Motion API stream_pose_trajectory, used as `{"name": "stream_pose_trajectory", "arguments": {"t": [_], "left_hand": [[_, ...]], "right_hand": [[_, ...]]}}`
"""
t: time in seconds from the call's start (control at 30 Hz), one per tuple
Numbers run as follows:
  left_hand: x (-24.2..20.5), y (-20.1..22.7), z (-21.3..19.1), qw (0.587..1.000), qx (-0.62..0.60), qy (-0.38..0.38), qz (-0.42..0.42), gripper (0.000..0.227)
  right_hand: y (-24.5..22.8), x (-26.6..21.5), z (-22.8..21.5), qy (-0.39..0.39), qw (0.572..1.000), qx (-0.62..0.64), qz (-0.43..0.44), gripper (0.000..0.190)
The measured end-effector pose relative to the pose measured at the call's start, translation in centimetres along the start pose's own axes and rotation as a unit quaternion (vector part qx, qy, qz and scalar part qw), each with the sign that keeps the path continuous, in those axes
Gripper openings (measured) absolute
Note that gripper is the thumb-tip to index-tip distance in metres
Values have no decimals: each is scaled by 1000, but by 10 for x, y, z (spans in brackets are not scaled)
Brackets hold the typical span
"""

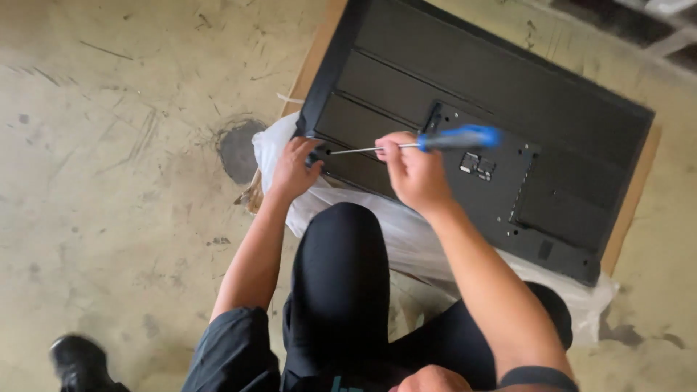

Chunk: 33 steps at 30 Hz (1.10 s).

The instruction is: The person uses a screwdriver to tighten screws on the back of a television set, securing the stand or mounting bracket. The person kneels on the floor and works on the TV which is placed on a cardboard box.

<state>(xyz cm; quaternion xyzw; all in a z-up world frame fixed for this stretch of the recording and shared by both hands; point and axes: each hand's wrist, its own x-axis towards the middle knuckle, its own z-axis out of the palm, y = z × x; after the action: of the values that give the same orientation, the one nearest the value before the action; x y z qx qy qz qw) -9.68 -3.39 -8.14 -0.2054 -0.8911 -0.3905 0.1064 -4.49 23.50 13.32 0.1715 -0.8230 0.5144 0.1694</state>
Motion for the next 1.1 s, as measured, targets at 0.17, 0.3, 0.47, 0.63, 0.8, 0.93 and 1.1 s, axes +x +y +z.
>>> {"name": "stream_pose_trajectory", "arguments": {"t": [0.17,0.3,0.47,0.63,0.8,0.93,1.1], "left_hand": [[7,-16,8,999,-36,-15,8,60],[-3,-5,-22,985,-75,-23,-151,84],[-33,-36,-29,968,-59,-36,-240,83],[-22,-27,-38,975,3,-67,-210,80],[4,-12,-20,991,-70,-60,-93,66],[24,1,-3,986,-119,-115,3,46],[18,-23,39,988,-94,-53,114,13]], "right_hand": [[19,13,55,-31,990,-139,-21,20],[12,9,68,-38,987,-157,12,19],[14,7,82,-52,985,-163,18,18],[14,7,88,-37,981,-191,-12,17],[16,13,89,-20,982,-188,-29,16],[18,9,93,-23,972,-232,6,14],[15,8,113,-29,976,-214,15,8]]}}
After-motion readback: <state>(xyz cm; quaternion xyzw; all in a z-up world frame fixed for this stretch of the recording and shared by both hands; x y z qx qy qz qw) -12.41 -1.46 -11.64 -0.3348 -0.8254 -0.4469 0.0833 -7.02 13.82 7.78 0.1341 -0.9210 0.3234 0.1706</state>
